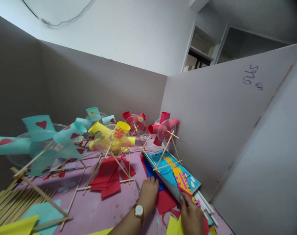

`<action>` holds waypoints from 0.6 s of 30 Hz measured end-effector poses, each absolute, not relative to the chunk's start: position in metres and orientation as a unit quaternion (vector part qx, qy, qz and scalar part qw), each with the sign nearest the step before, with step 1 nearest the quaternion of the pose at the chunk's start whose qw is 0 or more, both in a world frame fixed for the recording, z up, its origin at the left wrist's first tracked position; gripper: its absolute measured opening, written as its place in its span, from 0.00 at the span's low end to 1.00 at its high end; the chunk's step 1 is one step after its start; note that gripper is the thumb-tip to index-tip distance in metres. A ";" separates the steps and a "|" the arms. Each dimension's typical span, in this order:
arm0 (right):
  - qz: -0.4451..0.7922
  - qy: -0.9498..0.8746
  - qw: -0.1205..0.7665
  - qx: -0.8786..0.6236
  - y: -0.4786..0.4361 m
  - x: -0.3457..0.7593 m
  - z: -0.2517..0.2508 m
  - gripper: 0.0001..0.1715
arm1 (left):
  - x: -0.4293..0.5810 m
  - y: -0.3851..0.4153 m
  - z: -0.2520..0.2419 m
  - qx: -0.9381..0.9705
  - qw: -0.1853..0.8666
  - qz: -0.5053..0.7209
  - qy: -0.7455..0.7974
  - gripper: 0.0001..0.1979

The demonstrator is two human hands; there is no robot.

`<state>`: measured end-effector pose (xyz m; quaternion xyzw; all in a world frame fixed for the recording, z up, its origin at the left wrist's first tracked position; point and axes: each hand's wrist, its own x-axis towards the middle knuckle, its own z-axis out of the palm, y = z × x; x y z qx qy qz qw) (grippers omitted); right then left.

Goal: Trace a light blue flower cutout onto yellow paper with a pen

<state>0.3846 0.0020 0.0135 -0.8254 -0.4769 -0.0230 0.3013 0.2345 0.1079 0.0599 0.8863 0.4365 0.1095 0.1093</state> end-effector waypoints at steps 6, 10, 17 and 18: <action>-0.016 -0.481 0.299 -0.824 0.001 0.387 0.010 0.28 | 0.231 0.113 0.064 0.921 0.022 0.043 0.385 0.12; -0.015 -0.478 0.297 -0.826 0.001 0.389 0.009 0.28 | 0.217 0.111 0.070 0.937 -0.003 0.045 0.346 0.11; -0.025 -0.476 0.294 -0.829 0.000 0.388 0.010 0.27 | 0.198 0.100 0.069 0.946 0.054 0.067 0.312 0.07; -0.027 -0.476 0.294 -0.828 0.000 0.388 0.010 0.27 | 0.197 0.099 0.070 0.941 0.070 0.080 0.320 0.07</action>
